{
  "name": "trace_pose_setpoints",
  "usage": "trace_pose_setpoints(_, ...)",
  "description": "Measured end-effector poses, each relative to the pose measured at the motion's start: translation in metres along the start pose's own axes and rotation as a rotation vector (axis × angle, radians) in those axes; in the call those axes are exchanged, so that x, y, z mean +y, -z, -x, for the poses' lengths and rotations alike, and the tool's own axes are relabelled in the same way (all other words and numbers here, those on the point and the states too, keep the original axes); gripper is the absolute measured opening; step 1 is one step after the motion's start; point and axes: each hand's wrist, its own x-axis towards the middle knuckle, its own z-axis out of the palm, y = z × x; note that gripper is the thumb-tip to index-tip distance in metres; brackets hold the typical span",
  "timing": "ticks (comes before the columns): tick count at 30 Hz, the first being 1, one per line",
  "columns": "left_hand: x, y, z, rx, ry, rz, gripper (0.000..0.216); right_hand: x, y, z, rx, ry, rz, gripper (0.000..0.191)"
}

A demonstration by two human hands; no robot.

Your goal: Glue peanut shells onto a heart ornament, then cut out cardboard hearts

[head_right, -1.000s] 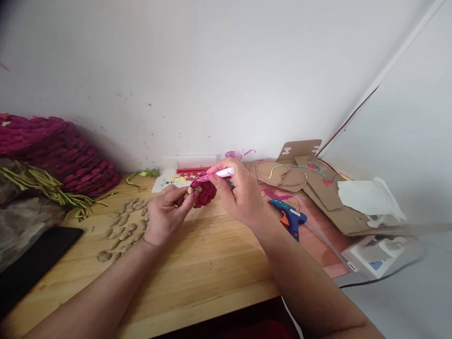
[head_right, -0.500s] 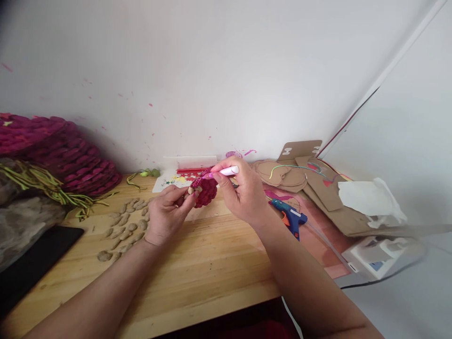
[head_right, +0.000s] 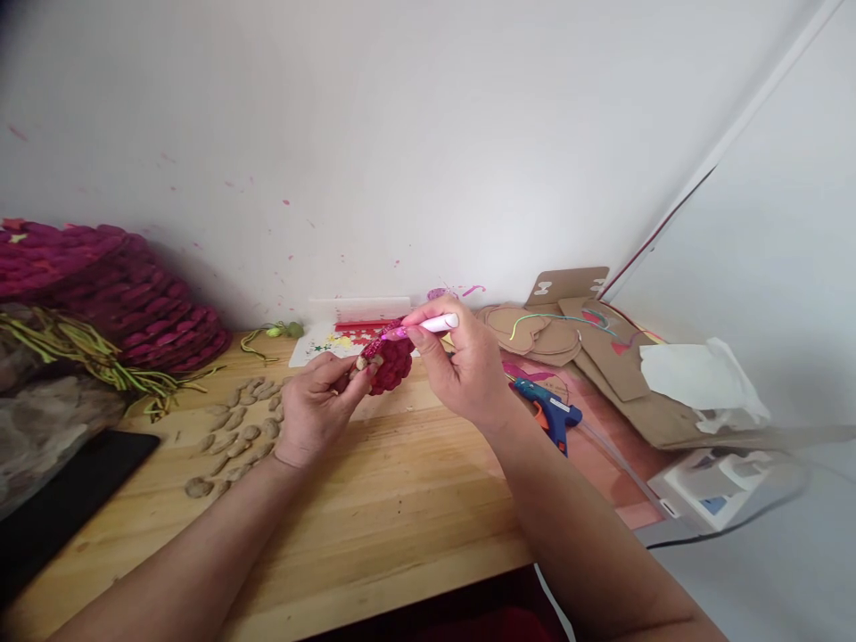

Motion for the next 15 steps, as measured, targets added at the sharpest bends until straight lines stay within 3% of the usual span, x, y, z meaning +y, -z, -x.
trace_pose_setpoints(15, 0.0005, 0.0005, 0.0004, -0.021, 0.019, -0.019, 0.024, 0.0016, -0.0002, -0.0010, -0.007, 0.007, -0.011, 0.009)
